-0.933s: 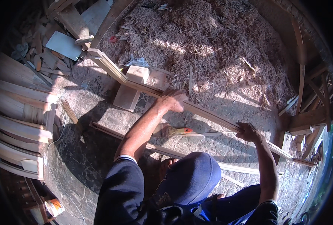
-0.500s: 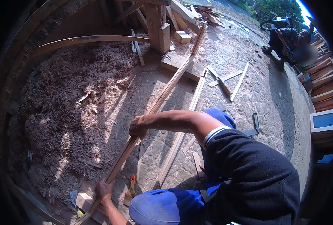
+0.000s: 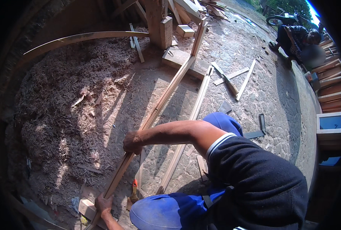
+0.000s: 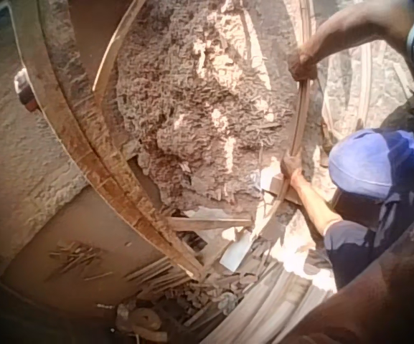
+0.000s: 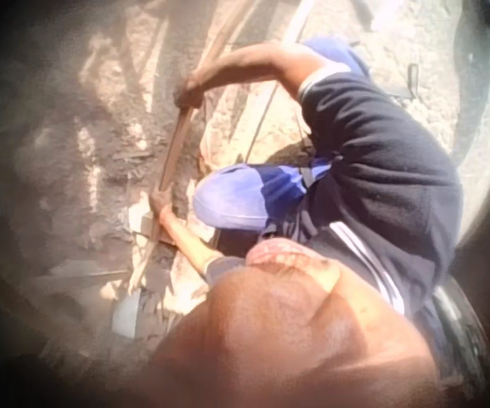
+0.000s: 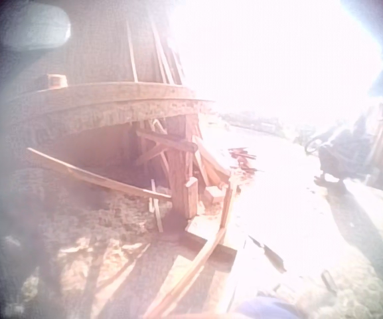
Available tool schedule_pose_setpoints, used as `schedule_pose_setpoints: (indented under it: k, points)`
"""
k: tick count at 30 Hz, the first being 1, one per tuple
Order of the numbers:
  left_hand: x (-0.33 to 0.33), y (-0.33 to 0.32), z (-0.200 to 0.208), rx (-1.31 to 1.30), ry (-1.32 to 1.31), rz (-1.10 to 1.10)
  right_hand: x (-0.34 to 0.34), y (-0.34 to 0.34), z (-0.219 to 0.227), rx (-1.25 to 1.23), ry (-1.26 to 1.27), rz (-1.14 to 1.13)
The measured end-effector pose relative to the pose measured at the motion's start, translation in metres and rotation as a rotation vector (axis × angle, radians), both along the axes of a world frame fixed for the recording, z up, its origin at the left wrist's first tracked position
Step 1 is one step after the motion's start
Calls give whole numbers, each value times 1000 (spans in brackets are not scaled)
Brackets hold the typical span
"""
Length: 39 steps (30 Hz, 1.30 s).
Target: The person assembles a curved wooden frame by hand, using a hammer to tap pieces into place and a chisel to adjust joints. They repeatedly fit and adjust the curved components on the ground.
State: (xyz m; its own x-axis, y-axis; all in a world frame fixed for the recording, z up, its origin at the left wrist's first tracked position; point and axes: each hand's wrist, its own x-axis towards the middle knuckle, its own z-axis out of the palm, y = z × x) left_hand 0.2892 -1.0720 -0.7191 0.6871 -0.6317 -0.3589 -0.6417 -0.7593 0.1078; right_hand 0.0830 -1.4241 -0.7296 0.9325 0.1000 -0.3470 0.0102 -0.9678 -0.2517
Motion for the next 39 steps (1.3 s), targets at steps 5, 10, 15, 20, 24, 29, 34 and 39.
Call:
schedule_pose_setpoints:
  k: [5, 10, 15, 20, 24, 29, 34, 39]
  points:
    - [-6, 19, -4, -217, -99, -164, 0, -2, -9, 54, 25, 17]
    - [-27, 8, 31, -584, -353, -269, -1, -3, -5, -13, 58, 11]
    - [0, 16, 154, -650, -751, -416, -1, -2, -7, -9, 78, -17]
    - [54, 65, 215, -446, -879, -478, 1, -2, -2, 69, 95, -39]
    - [96, 112, 179, -60, -718, -374, 4, 1, 6, 108, 133, -66]
    - [119, 160, 173, 102, -657, -106, 5, 2, 3, 63, 97, -72]
    - [93, 127, 198, -322, -848, -332, 3, 2, 1, 128, 72, -45]
    - [71, 89, 172, -408, -695, -289, 6, 1, 0, 83, 70, -38]
